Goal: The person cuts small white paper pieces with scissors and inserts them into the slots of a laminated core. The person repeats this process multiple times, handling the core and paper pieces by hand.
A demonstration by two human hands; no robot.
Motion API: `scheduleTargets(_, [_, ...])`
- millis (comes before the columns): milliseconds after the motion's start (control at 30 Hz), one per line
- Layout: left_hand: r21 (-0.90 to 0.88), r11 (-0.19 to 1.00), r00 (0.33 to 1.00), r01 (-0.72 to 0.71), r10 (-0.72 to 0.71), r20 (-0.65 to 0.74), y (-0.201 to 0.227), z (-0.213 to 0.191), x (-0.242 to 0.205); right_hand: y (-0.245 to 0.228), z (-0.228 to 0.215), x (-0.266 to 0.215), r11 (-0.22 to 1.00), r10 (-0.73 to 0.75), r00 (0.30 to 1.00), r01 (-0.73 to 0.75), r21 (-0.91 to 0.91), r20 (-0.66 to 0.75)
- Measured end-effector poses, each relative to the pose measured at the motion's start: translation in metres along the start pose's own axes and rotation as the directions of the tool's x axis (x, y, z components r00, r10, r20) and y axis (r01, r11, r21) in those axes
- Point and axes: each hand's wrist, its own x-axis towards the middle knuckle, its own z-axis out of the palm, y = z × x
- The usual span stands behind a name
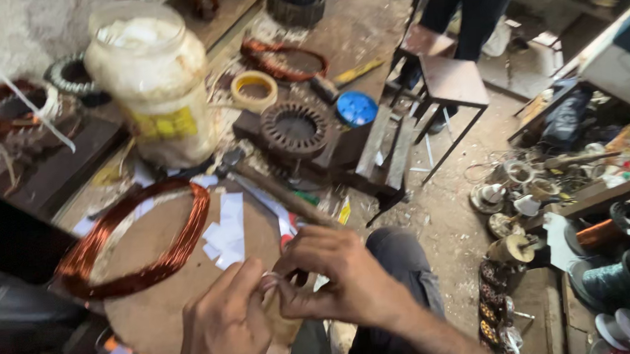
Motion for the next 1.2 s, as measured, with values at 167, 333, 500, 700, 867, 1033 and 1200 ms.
scheduleTargets(167, [-0.066,0.997,0.999,0.051,-0.052,-0.015,0.015,-0.016,-0.009,0.008,-0.047,0.016,0.929,0.326,0.888,-0.238,0.283,-0.325])
scheduleTargets(333, [-0.3,0.95,0.983,-0.085,0.032,-0.18,0.027,-0.023,-0.01,0.024,-0.034,0.012,0.952,0.288,0.927,-0.305,-0.034,-0.24])
scheduleTargets(500, [-0.689,0.717,0.963,0.103,-0.246,-0.113,0.018,-0.02,-0.007,0.038,0.048,-0.018,0.894,0.268,0.959,-0.282,-0.348,-0.087])
scheduleTargets(700, [-0.878,0.46,0.94,0.129,-0.338,-0.039,0.006,-0.017,-0.017,0.04,0.064,-0.069,0.843,0.372,0.917,-0.399,-0.362,-0.144])
scheduleTargets(867, [-0.925,0.365,0.941,0.106,-0.337,-0.025,0.001,-0.013,-0.019,0.054,0.057,-0.116,0.752,0.606,0.765,-0.64,-0.159,-0.215])
scheduleTargets(1033, [-0.916,0.384,0.94,0.113,-0.339,-0.026,-0.002,-0.012,-0.016,0.075,0.052,-0.137,0.451,0.889,0.455,-0.889,0.084,0.044])
scheduleTargets(1200, [-0.908,0.402,0.947,0.119,-0.321,-0.018,-0.004,-0.014,-0.017,0.04,0.053,-0.133,0.584,0.614,0.779,-0.557,0.59,0.128])
